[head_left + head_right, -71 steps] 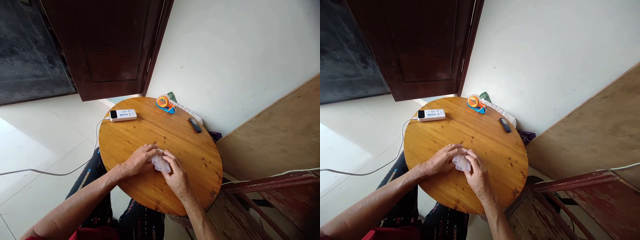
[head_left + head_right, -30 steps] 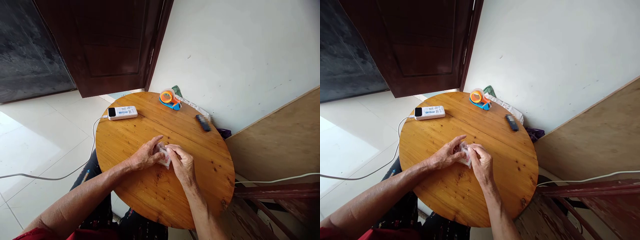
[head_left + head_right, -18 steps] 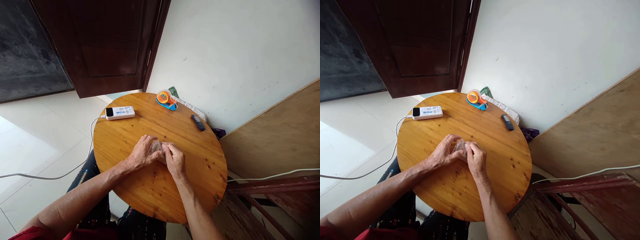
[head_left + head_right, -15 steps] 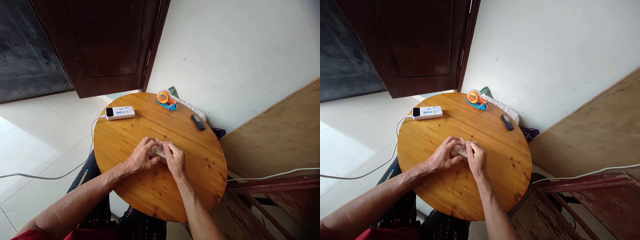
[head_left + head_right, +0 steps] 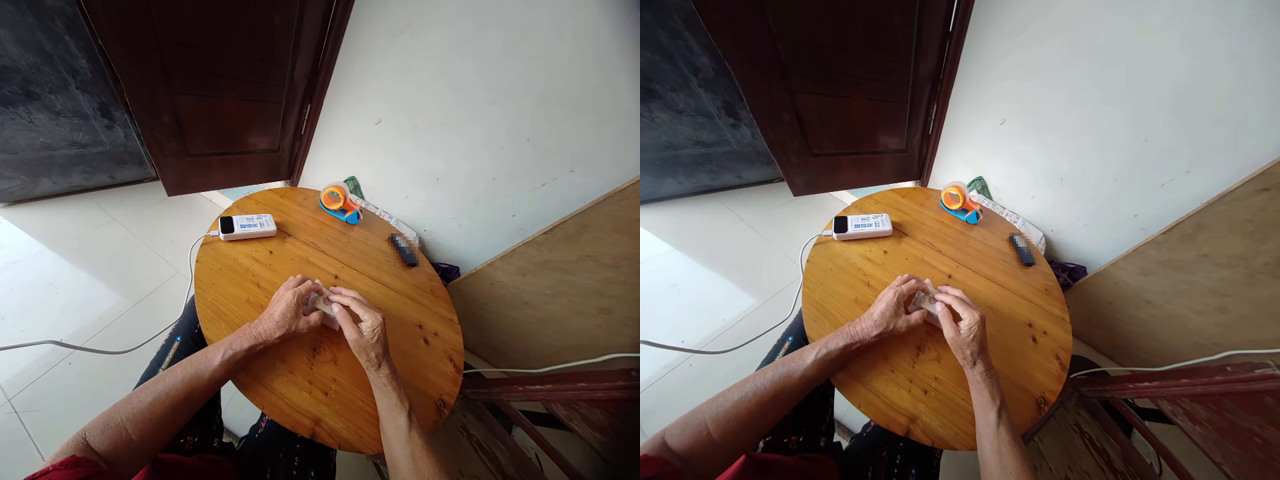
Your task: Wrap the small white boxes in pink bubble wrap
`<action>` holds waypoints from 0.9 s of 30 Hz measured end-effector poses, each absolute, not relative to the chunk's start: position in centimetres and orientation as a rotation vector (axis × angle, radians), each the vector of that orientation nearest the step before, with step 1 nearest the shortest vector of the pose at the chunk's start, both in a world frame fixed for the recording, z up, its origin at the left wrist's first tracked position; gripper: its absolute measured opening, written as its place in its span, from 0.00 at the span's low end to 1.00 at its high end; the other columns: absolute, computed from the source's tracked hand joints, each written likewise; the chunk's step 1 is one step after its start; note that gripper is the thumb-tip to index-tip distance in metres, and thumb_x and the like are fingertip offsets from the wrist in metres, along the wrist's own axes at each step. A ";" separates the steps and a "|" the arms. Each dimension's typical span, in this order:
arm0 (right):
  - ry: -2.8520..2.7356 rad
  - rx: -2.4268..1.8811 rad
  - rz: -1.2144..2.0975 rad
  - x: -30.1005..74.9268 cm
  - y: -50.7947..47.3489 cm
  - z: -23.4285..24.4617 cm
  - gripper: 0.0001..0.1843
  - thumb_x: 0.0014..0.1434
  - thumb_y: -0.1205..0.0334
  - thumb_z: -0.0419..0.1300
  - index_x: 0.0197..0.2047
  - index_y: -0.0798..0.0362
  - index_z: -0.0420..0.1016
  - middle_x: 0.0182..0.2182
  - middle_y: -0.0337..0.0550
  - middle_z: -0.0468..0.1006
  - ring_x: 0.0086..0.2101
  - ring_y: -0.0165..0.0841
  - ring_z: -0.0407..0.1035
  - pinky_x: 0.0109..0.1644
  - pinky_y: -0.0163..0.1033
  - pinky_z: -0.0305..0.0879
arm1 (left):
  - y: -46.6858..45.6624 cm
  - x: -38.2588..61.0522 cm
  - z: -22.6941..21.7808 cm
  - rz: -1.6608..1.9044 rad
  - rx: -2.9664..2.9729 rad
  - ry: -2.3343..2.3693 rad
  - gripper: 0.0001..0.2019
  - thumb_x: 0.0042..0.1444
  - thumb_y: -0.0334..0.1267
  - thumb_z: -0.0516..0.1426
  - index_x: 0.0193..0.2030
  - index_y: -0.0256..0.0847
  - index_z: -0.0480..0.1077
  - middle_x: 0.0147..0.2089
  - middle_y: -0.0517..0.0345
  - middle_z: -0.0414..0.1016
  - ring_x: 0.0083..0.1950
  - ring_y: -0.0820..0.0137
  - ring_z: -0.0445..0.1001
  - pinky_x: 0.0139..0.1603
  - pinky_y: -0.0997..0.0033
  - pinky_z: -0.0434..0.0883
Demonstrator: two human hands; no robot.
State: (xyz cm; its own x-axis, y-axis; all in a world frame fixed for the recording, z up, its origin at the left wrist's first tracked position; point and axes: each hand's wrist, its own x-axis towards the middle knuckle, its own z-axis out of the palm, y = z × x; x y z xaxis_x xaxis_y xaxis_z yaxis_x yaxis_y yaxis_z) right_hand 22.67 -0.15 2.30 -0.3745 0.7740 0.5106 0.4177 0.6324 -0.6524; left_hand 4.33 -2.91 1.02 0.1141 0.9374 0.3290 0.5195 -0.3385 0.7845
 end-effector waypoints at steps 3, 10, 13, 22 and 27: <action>-2.069 -0.920 0.499 23.1 -0.2 2.4 0.11 0.62 0.64 0.58 0.43 0.49 0.82 0.52 0.49 0.78 0.51 0.41 0.73 0.56 0.48 0.70 | -3.1 4.4 0.9 1.146 1.911 1.426 0.18 0.47 0.30 0.60 0.47 0.42 0.72 0.48 0.53 0.72 0.49 0.61 0.71 0.52 0.61 0.71; -2.117 -0.910 0.295 23.1 -0.3 2.6 0.11 0.61 0.64 0.59 0.42 0.48 0.83 0.56 0.50 0.74 0.54 0.44 0.70 0.59 0.53 0.67 | -3.2 4.4 0.4 1.198 2.062 1.399 0.18 0.50 0.29 0.59 0.49 0.44 0.72 0.57 0.50 0.67 0.54 0.61 0.69 0.54 0.60 0.71; -2.108 -0.887 0.278 22.9 -0.5 2.9 0.10 0.61 0.64 0.59 0.39 0.48 0.83 0.55 0.50 0.74 0.53 0.45 0.71 0.57 0.53 0.67 | -3.2 4.4 0.2 1.183 2.087 1.416 0.16 0.50 0.30 0.60 0.47 0.44 0.74 0.56 0.50 0.68 0.54 0.60 0.69 0.54 0.58 0.70; -2.115 -0.874 0.387 22.8 -0.8 3.3 0.09 0.61 0.62 0.59 0.36 0.47 0.82 0.56 0.47 0.74 0.54 0.44 0.70 0.58 0.53 0.65 | -3.1 4.5 0.1 1.164 2.060 1.437 0.15 0.50 0.32 0.61 0.46 0.44 0.75 0.56 0.50 0.68 0.54 0.59 0.70 0.54 0.56 0.70; -1.767 -0.949 0.642 23.6 -0.2 2.8 0.09 0.62 0.57 0.59 0.36 0.49 0.81 0.53 0.48 0.76 0.53 0.43 0.70 0.58 0.51 0.66 | -3.5 4.2 1.1 1.185 1.979 1.323 0.16 0.50 0.31 0.59 0.47 0.43 0.75 0.57 0.49 0.67 0.57 0.59 0.69 0.60 0.55 0.69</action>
State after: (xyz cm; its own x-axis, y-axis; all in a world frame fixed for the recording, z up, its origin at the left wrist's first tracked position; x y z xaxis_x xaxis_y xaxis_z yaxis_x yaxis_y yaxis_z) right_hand 23.64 -0.20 2.77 -0.2032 0.8332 0.5142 0.3085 0.5529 -0.7740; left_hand 4.17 -3.49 1.14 0.1586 0.9052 0.3943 0.4917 -0.4187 0.7635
